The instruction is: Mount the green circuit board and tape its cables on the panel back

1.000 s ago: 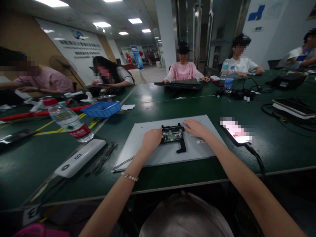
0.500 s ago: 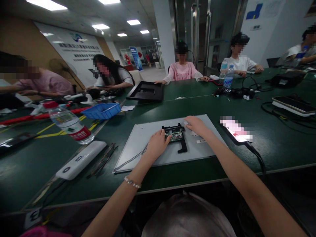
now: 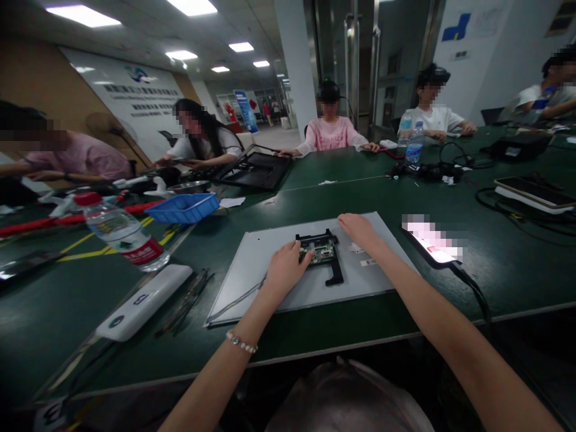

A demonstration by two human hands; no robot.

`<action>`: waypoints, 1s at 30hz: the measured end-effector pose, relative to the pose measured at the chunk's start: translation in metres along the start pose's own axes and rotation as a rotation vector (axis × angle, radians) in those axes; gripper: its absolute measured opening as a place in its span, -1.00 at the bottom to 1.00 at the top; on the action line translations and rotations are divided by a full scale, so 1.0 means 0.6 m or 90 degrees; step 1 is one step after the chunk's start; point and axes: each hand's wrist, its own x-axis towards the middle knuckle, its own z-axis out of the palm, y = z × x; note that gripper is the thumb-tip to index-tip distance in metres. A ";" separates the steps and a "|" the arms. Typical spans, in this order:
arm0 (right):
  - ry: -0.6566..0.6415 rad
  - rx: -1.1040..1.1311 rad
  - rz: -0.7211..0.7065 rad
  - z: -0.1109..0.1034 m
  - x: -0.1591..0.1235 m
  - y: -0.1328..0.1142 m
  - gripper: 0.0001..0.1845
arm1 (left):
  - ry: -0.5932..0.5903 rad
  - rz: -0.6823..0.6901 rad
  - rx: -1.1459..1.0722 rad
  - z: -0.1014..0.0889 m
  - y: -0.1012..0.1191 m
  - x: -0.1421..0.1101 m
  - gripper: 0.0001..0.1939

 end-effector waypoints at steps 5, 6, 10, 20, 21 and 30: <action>0.034 0.025 -0.021 -0.010 0.002 -0.028 -0.74 | 0.004 -0.001 0.002 -0.003 0.000 0.001 -0.50; 0.035 0.018 -0.036 -0.012 0.004 -0.035 -0.74 | 0.004 -0.001 0.003 -0.003 0.000 0.001 -0.50; 0.049 -0.012 -0.102 -0.018 0.015 -0.058 -0.77 | 0.002 0.002 0.006 -0.005 0.000 0.002 -0.54; -0.049 -0.009 -0.147 0.000 0.026 -0.088 -0.79 | 0.003 0.004 0.000 -0.002 -0.002 0.002 -0.53; -0.058 -0.011 -0.148 0.002 0.025 -0.090 -0.79 | 0.003 0.003 0.002 -0.002 -0.002 0.001 -0.53; -0.102 0.037 -0.140 0.010 0.024 -0.086 -0.76 | 0.001 0.003 -0.001 -0.002 -0.003 0.000 -0.53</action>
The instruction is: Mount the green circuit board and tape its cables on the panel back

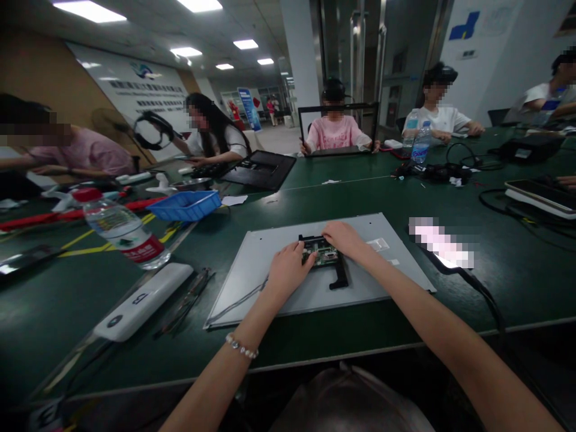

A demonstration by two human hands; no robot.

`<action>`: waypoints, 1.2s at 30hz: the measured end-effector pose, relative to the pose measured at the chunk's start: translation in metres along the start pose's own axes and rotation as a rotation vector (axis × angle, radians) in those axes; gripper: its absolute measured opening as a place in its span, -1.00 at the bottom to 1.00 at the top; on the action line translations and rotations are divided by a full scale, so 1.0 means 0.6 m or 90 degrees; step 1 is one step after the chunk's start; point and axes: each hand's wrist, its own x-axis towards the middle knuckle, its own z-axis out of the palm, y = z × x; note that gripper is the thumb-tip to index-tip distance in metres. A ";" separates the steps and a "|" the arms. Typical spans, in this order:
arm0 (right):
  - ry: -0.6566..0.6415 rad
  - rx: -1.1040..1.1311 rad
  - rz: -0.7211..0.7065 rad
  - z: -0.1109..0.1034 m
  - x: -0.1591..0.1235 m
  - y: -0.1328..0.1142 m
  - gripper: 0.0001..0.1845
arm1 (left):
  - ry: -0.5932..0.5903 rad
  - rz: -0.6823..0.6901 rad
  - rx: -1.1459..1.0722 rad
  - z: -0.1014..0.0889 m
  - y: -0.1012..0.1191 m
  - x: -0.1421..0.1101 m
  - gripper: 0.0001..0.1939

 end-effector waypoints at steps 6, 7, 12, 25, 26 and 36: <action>-0.001 -0.010 0.010 -0.001 -0.001 -0.003 -0.75 | -0.012 -0.005 -0.003 -0.006 0.003 0.001 -0.54; 0.000 0.001 0.010 0.000 -0.001 -0.003 -0.75 | -0.010 -0.004 -0.002 -0.007 0.004 0.001 -0.54; 0.033 0.069 0.005 0.006 -0.001 0.007 -0.71 | -0.003 -0.003 -0.001 -0.004 0.003 0.001 -0.53; 0.028 0.114 0.007 0.015 0.004 0.022 -0.78 | -0.001 -0.003 -0.015 -0.002 0.003 0.001 -0.55; 0.027 0.114 0.009 0.016 0.005 0.022 -0.78 | -0.003 -0.005 -0.015 -0.002 0.003 0.001 -0.55; 0.033 0.107 0.018 0.016 0.006 0.019 -0.78 | -0.011 -0.017 -0.003 -0.006 0.006 0.000 -0.53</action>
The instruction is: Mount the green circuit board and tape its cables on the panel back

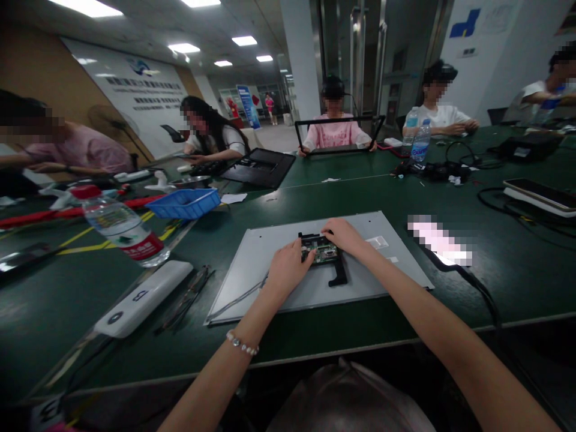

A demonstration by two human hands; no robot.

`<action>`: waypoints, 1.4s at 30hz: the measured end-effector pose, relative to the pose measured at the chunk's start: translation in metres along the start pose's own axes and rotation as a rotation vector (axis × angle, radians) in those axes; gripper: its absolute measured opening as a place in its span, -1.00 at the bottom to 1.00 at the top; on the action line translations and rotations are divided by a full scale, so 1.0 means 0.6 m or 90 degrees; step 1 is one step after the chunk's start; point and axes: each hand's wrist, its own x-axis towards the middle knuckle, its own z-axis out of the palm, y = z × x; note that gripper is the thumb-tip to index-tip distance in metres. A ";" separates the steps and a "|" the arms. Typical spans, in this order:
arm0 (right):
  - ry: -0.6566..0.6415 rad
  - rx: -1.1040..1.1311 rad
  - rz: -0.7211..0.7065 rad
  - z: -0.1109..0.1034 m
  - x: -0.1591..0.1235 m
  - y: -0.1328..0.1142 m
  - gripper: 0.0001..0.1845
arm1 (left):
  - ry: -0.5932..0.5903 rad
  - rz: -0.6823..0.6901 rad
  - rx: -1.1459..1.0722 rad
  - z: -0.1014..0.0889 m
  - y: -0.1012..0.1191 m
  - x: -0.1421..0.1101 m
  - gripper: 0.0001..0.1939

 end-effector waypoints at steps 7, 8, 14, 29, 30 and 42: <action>0.001 0.007 0.005 0.003 0.000 0.002 -0.78 | -0.001 -0.001 -0.013 -0.004 0.003 -0.002 -0.59; 0.001 0.006 0.004 0.003 0.000 0.003 -0.78 | 0.001 0.002 -0.013 -0.003 0.003 -0.002 -0.59; -0.014 0.000 -0.016 -0.002 0.003 0.005 -0.79 | 0.019 0.009 -0.007 0.006 0.001 -0.003 -0.60; 0.011 -0.035 0.025 -0.049 -0.014 -0.009 -0.69 | 0.051 0.003 0.004 0.009 0.001 -0.003 -0.46; 0.008 -0.038 0.038 -0.061 -0.020 -0.007 -0.68 | 0.059 0.003 0.004 0.010 0.001 -0.004 -0.45; -0.134 -0.192 0.345 -0.119 -0.114 0.051 -0.47 | 0.079 0.038 -0.016 0.003 0.004 -0.006 -0.50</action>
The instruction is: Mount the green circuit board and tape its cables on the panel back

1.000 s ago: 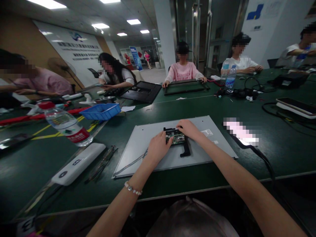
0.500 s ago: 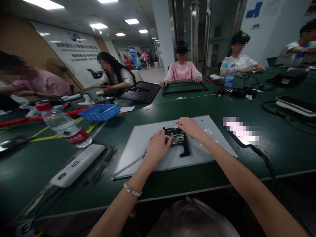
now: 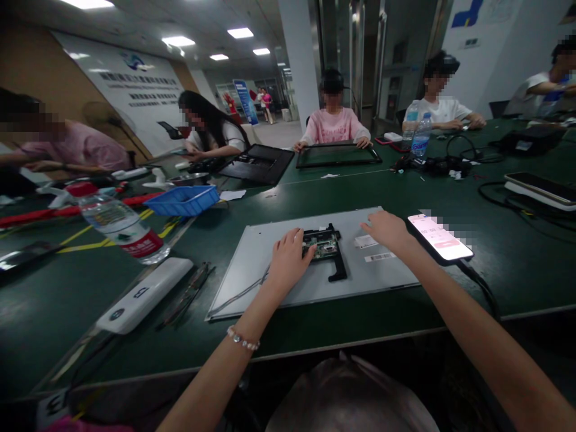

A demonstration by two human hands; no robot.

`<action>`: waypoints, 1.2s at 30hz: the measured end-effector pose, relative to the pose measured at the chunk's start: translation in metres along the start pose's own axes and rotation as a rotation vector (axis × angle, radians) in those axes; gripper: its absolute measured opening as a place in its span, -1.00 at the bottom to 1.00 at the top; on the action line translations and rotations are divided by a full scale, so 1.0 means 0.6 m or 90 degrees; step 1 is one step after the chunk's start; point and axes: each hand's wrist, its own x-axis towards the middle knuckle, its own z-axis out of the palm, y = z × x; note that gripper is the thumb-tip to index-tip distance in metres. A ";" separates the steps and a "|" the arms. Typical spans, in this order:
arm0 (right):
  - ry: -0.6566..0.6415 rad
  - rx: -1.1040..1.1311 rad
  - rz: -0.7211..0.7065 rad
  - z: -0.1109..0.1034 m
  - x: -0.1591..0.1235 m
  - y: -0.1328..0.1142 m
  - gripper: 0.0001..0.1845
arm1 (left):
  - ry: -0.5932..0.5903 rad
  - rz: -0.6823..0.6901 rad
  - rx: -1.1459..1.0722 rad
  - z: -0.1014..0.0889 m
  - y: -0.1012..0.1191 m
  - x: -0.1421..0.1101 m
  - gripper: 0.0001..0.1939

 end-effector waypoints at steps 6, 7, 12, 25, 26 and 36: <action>-0.015 0.018 0.045 0.024 -0.006 0.034 -0.66 | 0.024 0.004 -0.004 0.000 -0.003 -0.001 -0.54; -0.025 0.052 0.033 0.025 -0.006 0.037 -0.71 | 0.026 0.003 -0.004 -0.001 -0.003 -0.001 -0.54; -0.072 0.364 0.012 0.008 -0.018 0.031 -0.78 | 0.034 0.002 -0.013 -0.004 -0.002 0.000 -0.56; -0.224 0.630 -0.108 -0.003 -0.050 -0.036 -0.74 | 0.156 0.035 -0.137 -0.002 -0.013 0.010 -0.59; -0.235 0.617 -0.110 0.000 -0.051 -0.040 -0.74 | 0.163 0.051 -0.154 -0.005 -0.012 0.011 -0.60; -0.280 0.576 -0.118 -0.003 -0.059 -0.046 -0.71 | -0.089 0.403 -0.241 -0.022 0.024 -0.004 -0.61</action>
